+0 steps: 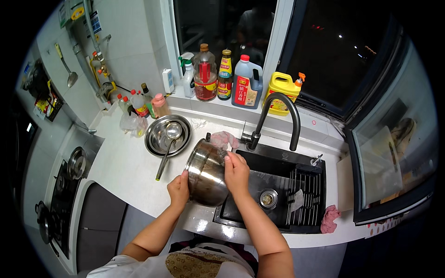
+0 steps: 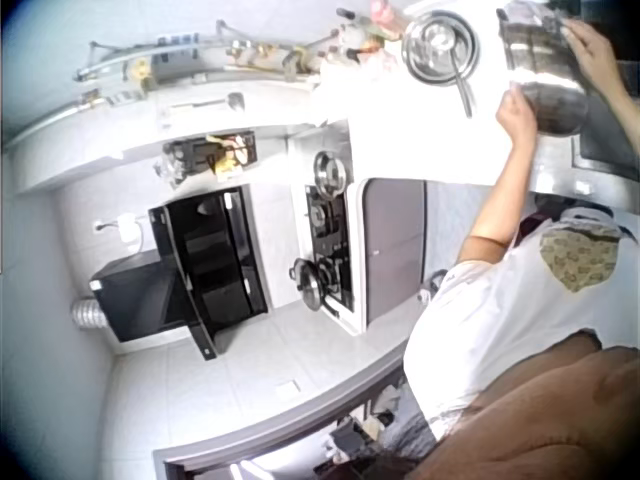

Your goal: The person scrubs the exterior bottom of a metal pot with a metal scrubber at a kitchen sink, turning the pot to reach different areas.

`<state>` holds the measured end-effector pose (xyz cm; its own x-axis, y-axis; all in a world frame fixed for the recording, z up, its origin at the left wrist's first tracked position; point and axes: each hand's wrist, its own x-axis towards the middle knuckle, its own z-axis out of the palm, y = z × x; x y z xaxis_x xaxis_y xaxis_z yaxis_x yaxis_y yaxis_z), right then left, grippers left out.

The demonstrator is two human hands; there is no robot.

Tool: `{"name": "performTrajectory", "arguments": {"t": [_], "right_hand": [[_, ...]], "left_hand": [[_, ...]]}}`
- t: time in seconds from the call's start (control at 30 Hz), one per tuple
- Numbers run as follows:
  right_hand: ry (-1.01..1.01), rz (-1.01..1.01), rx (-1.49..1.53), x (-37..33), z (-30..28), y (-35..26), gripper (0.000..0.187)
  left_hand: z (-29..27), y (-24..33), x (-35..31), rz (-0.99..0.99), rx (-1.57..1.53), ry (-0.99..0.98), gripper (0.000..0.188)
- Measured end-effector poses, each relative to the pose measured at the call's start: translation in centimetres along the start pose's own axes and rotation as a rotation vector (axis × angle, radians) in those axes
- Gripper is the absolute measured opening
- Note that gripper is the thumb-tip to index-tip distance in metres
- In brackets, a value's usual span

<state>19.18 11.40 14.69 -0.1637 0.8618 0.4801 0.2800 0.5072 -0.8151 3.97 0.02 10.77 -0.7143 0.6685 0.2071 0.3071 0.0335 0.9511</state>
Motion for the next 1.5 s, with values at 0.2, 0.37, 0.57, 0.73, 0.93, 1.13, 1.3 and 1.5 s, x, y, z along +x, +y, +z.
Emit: {"name": "performTrajectory", "arguments": {"t": [0.2,0.37,0.57,0.73,0.93,1.13,1.3,1.5], "right_hand": [[-0.168,-0.434,-0.314,-2.4,0.9,-1.1,0.025],[-0.132,-0.389,-0.386,-2.6,0.8,-0.6,0.022],[-0.140,-0.325,-0.287,-2.8,1.1,-0.9,0.018],[-0.210,-0.334,-0.354,-3.5,1.0,-0.5,0.022],[-0.171,-0.208,-0.214,-2.4,1.2,1.5,0.022],[-0.303,-0.181,-0.263,-0.9,1.1,3.2,0.023],[-0.258,-0.203,-0.079,-1.8,2.2,1.5,0.021],[-0.273,-0.297,-0.182,-1.0,2.9,0.3,0.022]], "left_hand": [[0.3,-0.6,-0.5,0.030,0.045,-0.071,0.052],[-0.1,-0.4,-1.3,0.010,-0.026,-0.065,0.050],[-1.6,-2.8,-1.5,0.043,0.048,-0.056,0.050],[-2.6,-3.3,-2.1,0.045,0.051,-0.077,0.049],[-3.9,-7.4,-3.4,0.050,0.005,-0.090,0.049],[-4.9,-5.9,-4.4,0.022,-0.076,-0.165,0.054],[-5.4,-6.0,-4.4,0.045,-0.027,-0.189,0.056],[-5.4,-6.3,-5.1,0.068,0.002,-0.163,0.059]]}}
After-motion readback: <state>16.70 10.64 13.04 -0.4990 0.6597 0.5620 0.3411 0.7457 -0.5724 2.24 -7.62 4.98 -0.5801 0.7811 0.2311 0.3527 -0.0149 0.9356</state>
